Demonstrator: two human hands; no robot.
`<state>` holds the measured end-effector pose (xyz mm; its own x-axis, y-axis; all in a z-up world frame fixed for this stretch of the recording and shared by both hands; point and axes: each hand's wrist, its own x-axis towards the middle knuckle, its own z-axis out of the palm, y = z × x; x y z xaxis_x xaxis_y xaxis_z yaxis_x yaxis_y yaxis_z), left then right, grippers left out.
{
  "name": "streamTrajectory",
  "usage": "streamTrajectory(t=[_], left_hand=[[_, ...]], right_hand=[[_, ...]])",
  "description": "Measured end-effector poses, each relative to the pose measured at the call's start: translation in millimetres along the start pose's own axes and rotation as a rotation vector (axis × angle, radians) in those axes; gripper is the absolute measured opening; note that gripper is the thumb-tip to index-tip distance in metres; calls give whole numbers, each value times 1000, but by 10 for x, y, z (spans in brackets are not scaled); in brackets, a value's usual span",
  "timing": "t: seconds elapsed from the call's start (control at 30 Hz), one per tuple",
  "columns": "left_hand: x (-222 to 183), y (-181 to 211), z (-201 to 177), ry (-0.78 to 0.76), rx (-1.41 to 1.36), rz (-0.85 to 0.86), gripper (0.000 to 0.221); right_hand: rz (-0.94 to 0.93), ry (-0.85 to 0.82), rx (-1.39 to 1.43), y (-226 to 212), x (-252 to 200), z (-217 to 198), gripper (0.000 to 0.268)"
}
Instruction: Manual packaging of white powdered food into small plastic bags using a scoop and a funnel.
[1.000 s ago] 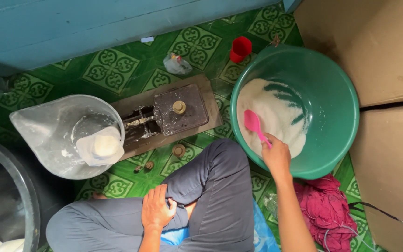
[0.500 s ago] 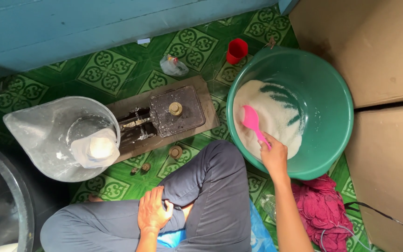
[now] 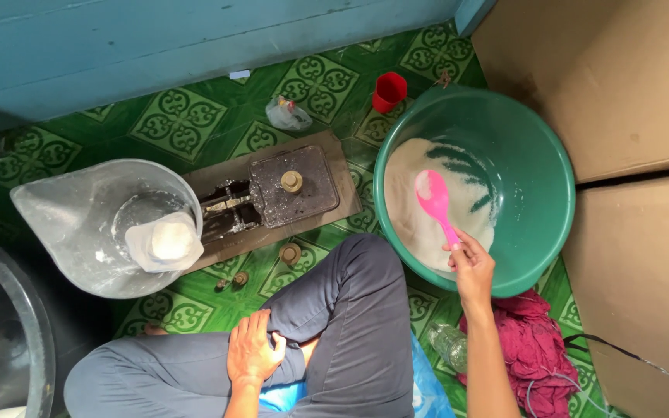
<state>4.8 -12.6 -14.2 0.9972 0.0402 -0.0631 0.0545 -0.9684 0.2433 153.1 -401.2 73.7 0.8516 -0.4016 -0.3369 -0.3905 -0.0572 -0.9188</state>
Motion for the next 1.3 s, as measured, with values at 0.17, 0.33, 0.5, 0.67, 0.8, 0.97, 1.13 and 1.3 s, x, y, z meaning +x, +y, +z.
streamTrajectory(t=[0.17, 0.33, 0.5, 0.67, 0.8, 0.97, 1.13, 1.3], left_hand=[[-7, -3, 3, 2, -3, -3, 54], [-12, -10, 8, 24, -13, 0, 53], [-17, -20, 8, 40, -27, 3, 52], [-12, -34, 12, 51, -56, 11, 53], [-21, -47, 30, 104, -84, 29, 52], [-13, -26, -58, 106, -108, 13, 52], [-23, -56, -1, 73, -140, -4, 44], [-18, -51, -116, 160, -183, 42, 44]], right_hand=[[-82, 0, -82, -177, -99, 37, 35], [-233, 18, -242, -376, -185, 107, 32], [-388, 102, -538, -684, -314, 183, 34], [-481, 86, -657, -1155, -503, 284, 33], [-543, 23, -700, -1553, -708, 408, 30], [-655, -78, -743, -2060, -1002, 641, 30], [-741, -192, -814, -2508, -1325, 941, 33], [-794, -321, -965, -2769, -1538, 1205, 28]])
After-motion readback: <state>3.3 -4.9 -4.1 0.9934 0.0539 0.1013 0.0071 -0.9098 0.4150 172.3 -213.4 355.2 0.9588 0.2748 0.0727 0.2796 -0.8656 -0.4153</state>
